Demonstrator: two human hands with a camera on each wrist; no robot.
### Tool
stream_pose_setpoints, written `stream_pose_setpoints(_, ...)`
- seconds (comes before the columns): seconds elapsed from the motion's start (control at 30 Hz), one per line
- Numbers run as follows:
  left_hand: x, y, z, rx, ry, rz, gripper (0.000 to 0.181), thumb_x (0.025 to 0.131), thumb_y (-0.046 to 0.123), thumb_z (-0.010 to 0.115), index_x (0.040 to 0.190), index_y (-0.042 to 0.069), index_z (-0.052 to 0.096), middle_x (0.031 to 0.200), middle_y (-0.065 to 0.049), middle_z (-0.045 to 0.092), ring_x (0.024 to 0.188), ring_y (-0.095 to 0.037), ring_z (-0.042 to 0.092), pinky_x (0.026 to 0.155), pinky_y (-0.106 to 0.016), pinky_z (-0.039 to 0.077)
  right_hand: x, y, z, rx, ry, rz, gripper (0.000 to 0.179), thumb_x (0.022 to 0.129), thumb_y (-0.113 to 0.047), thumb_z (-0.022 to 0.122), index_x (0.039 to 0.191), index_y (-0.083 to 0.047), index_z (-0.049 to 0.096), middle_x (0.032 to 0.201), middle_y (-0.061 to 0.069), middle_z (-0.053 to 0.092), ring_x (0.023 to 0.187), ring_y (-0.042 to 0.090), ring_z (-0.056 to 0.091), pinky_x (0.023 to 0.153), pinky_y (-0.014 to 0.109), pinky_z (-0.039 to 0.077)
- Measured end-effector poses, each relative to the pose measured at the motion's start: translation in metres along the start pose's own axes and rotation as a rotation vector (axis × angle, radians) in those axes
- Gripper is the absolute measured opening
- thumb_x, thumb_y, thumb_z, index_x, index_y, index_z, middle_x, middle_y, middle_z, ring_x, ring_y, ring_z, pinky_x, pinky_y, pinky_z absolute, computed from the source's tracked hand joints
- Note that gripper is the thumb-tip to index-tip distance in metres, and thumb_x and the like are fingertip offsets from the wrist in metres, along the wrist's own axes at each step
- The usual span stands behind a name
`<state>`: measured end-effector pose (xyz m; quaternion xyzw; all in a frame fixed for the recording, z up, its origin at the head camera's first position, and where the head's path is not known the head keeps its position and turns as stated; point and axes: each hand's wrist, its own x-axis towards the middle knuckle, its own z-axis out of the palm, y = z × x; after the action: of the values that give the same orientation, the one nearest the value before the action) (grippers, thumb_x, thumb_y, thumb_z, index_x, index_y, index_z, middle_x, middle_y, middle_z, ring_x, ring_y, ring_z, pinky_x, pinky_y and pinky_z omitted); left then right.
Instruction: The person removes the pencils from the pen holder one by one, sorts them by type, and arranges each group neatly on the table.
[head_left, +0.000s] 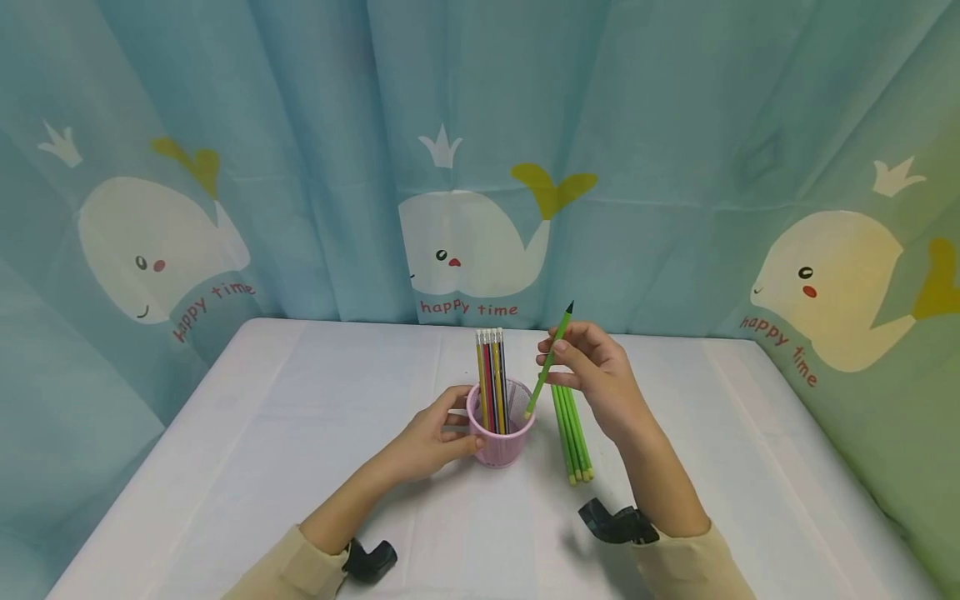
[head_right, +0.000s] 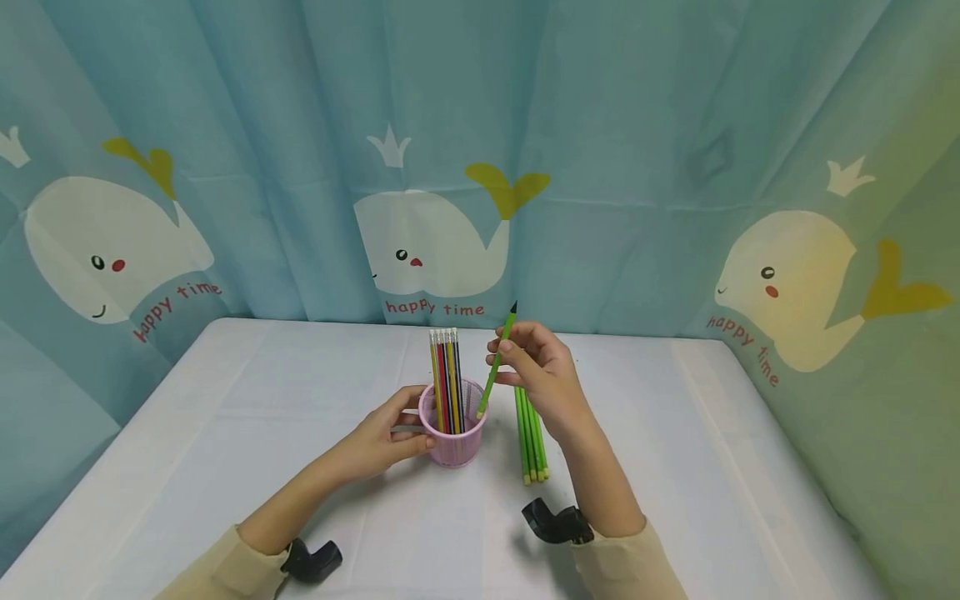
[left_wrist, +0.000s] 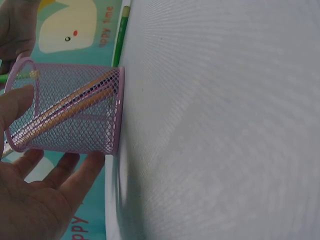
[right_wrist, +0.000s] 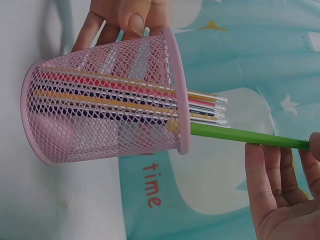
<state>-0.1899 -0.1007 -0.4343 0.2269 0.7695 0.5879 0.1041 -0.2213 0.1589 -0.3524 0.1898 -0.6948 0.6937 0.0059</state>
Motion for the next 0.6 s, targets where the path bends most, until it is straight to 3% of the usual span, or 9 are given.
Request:
stream_pose_setpoints(0.27,0.0004,0.0005,0.0006,-0.018,-0.008,-0.007,0.065,0.091,0.010,0.071,0.147,0.006,0.037,0.141,-0.023,0.048,0.125,-0.040,0.056,0.101,-0.037,0.054,-0.0012,-0.0013,-0.0033,0.018,0.010,0.013,0.020,0.103,-0.017,0.056,0.120,-0.007,0.056,0.104,0.007,0.065,0.096,0.021,0.069,0.082,0.040,0.063)
stream_pose_setpoints(0.6,-0.0003,0.0019,0.0004,-0.011,-0.003,-0.004,0.065,0.091,0.011,0.071,0.147,0.006,0.037,0.141,-0.023,0.048,0.125,-0.040,0.056,0.101,-0.037,0.054,-0.0014,-0.0070,-0.0096,0.032,0.032,-0.007,0.020,0.103,-0.017,0.057,0.119,-0.006,0.057,0.102,0.005,0.066,0.095,0.023,0.069,0.079,0.039,0.064)
